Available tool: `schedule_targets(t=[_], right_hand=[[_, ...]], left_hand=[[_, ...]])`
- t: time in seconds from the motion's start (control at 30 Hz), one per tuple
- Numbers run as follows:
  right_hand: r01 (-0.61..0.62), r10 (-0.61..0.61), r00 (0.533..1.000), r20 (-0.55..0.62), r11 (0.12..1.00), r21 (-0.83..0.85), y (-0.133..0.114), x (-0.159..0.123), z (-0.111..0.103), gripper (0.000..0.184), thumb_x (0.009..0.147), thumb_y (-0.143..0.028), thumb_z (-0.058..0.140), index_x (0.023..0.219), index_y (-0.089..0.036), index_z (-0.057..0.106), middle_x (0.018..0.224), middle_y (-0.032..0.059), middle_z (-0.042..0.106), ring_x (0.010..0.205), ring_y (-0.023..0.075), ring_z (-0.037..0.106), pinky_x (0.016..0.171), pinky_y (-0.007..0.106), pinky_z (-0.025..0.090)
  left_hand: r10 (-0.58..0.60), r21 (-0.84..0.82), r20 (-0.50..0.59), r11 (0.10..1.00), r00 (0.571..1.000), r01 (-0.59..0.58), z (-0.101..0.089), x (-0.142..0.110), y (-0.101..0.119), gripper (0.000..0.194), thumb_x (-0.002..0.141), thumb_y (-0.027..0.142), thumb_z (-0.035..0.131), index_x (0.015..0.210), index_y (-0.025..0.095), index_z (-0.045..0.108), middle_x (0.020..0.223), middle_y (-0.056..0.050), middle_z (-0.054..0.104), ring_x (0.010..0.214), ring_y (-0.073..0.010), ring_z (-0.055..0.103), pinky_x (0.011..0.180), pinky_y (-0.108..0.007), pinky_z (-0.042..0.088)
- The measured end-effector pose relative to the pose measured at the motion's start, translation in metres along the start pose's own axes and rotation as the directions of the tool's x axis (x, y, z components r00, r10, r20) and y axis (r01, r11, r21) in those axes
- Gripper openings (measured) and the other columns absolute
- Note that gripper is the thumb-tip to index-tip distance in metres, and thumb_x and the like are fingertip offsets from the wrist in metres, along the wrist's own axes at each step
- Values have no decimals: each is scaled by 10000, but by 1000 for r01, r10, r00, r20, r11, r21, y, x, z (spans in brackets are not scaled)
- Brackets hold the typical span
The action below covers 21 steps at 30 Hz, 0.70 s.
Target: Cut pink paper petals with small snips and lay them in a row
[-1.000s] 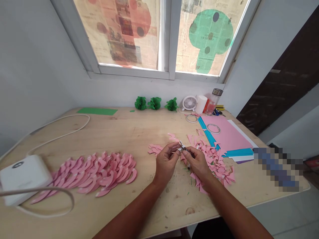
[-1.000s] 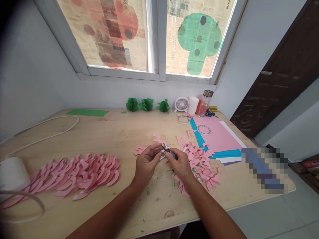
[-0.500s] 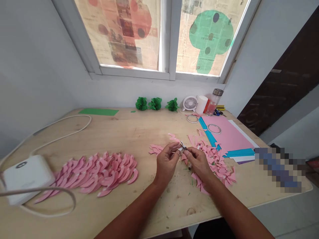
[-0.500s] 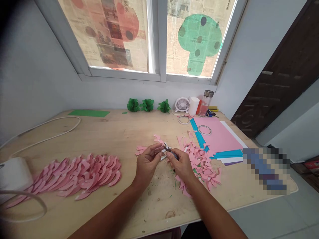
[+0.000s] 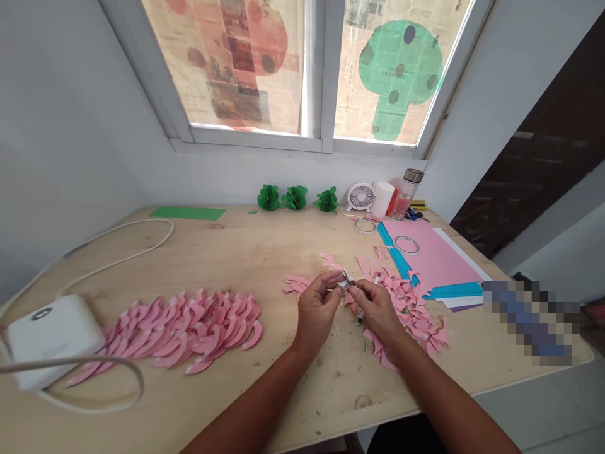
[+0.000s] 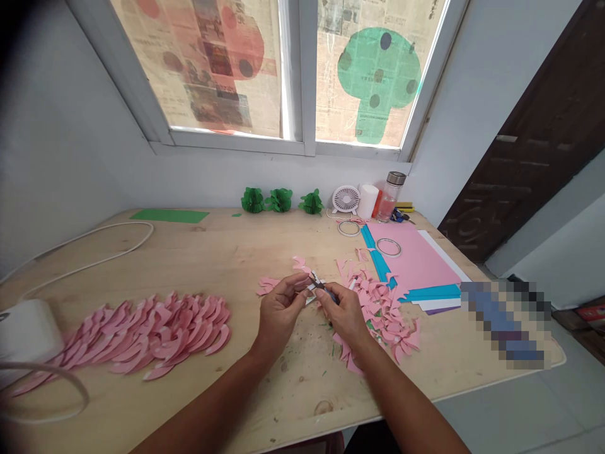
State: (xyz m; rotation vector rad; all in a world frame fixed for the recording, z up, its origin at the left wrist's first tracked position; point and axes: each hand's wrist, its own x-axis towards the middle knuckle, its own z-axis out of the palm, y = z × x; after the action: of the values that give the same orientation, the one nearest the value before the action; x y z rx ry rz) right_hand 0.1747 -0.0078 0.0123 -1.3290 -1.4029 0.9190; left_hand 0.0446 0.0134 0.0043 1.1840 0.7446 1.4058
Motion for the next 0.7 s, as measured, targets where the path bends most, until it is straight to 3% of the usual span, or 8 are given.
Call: schedule_targets(t=[0.47,0.7], right_hand=[[23,-25,999,-40,999,-40,-2,-1,-1,336,797,-456,519,697,-154,627,570,6,554,643,155,535,514,224,376],[-5,5,1000,-13,1000,-9,-2,-2,0,348,794,-472,528,811,-146,647,566,-4,550,573,133,513,494,220,367]], left_hand=[[-26,-11,-17,1000,1000,26,2,-1,6,294,710,202,642,998,168,590,961,-79,675,937,-182,630,831,-303,498],[-22,11,-45,1000,999,22,2,0,5,292,696,208,650,980,172,589,928,-72,676,915,-184,634,812,-299,502]])
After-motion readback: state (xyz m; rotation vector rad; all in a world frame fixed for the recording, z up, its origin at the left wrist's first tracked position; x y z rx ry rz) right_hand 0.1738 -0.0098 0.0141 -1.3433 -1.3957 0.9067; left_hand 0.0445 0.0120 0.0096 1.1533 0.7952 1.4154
